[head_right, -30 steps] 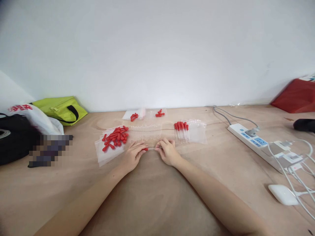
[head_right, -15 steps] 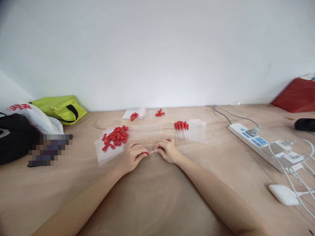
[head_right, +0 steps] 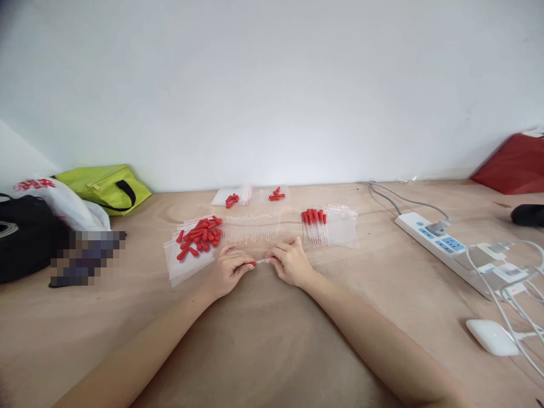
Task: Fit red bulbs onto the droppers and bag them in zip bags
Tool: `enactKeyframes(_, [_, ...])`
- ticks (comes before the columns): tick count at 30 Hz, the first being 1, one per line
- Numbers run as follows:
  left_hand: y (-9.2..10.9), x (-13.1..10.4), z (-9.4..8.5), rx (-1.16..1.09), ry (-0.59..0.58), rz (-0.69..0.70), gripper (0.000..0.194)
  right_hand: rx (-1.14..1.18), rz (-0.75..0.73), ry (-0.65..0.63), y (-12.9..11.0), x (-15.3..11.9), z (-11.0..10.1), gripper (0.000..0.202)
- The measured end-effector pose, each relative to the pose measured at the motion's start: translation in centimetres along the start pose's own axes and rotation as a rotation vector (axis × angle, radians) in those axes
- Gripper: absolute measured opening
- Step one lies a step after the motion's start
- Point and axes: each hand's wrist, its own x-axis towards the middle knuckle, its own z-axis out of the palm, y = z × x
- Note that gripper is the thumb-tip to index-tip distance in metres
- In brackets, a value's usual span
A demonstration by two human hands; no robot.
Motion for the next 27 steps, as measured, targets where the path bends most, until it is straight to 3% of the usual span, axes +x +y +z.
enactKeyframes(18, [0.2, 0.0, 0.3, 0.072, -0.044, 0.096, 0.018, -0.026, 0.114, -0.088, -1.6, 0.1, 1.5, 0.024])
enactKeyframes(23, [0.3, 0.2, -0.2, 0.08, -0.002, 0.057, 0.02, -0.004, 0.043, -0.115, -1.3, 0.5, 0.7, 0.027])
enactKeyframes(27, [-0.1, 0.1, -0.3, 0.11, 0.067, 0.025, 0.019, -0.175, -0.047, -0.114, -1.3, 0.5, -0.3, 0.025])
